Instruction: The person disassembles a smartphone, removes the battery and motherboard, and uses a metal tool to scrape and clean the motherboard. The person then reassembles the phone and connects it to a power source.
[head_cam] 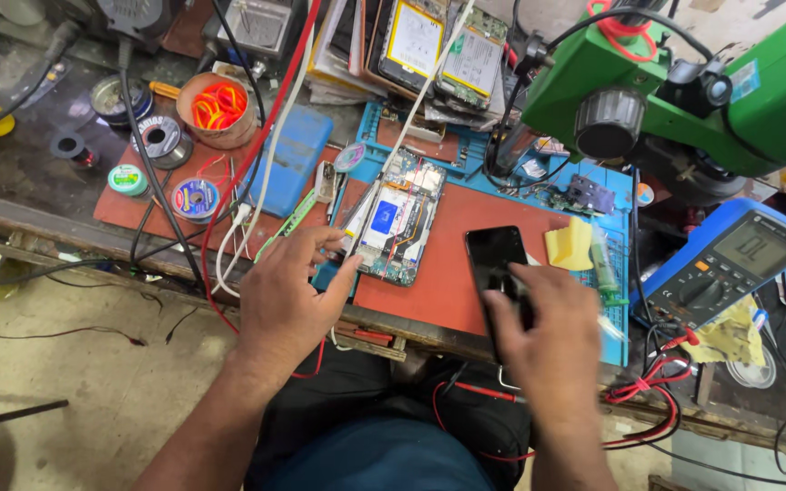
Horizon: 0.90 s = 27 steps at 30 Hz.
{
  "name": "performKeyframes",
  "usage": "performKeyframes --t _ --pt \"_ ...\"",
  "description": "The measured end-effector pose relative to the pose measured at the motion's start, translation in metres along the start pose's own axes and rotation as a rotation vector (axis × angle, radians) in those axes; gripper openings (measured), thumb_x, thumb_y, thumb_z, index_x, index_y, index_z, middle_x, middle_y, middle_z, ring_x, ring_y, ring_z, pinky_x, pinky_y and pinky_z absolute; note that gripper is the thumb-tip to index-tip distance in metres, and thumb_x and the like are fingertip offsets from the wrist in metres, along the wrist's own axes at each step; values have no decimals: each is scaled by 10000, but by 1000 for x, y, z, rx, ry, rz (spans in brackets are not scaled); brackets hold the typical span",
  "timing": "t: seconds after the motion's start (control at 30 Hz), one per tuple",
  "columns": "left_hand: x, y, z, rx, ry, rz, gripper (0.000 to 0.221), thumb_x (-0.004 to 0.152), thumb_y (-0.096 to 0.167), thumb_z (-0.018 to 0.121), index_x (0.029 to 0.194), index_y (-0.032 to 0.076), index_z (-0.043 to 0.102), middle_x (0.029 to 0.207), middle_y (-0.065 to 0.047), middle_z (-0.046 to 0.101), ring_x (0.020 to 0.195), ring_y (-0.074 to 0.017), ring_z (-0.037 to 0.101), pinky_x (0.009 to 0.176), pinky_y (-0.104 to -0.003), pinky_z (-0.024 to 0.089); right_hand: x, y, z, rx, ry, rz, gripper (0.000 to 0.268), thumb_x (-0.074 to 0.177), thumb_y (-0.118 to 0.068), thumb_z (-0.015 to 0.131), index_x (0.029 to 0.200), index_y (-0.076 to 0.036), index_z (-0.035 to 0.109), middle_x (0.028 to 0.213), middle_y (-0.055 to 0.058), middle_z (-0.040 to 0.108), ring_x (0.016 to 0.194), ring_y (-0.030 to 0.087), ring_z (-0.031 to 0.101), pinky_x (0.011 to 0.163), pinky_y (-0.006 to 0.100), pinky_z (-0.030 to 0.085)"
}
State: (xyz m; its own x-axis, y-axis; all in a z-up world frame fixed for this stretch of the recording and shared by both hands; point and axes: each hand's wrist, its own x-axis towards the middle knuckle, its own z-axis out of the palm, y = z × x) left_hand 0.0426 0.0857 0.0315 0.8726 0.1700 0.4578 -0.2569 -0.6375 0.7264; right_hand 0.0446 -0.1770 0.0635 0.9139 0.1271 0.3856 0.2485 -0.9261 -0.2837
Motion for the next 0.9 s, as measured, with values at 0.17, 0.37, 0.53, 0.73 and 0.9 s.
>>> performKeyframes --t 0.17,0.37,0.53,0.73,0.9 --pt "5 -3 5 -37 -38 -131 280 856 148 786 1107 91 675 844 -30 747 702 -174 698 642 -322 566 15 -60 38 313 -68 -209 696 857 -378 805 1361 17 535 1383 261 553 1247 444 517 1055 525 436" --pt "13 -15 -8 -75 144 -73 149 946 101 690 1092 86 667 895 -52 676 703 -172 698 650 -300 574 32 -96 62 152 -71 -251 637 844 -455 799 1339 -90 637 1474 317 416 1304 587 393 1064 650 368" --pt "21 -26 -17 117 51 56 107 928 86 675 1023 98 721 1006 -79 692 877 -288 694 752 -397 549 32 -101 69 142 -91 -148 560 829 -393 797 1277 -89 654 1505 316 396 1295 581 418 1009 634 397" --pt "18 -26 -10 156 -17 90 204 882 58 659 1052 123 753 1094 -82 689 1006 -323 671 836 -431 541 32 -87 71 189 8 -161 621 798 -234 778 1322 21 564 1474 315 424 1303 508 476 1087 575 402" --pt "16 -30 -7 111 -10 63 265 902 56 646 1151 83 731 1150 -97 678 1036 -324 674 873 -418 545 35 -77 80 216 7 -122 600 827 -232 791 1325 10 560 1466 289 476 1276 469 512 1051 559 418"
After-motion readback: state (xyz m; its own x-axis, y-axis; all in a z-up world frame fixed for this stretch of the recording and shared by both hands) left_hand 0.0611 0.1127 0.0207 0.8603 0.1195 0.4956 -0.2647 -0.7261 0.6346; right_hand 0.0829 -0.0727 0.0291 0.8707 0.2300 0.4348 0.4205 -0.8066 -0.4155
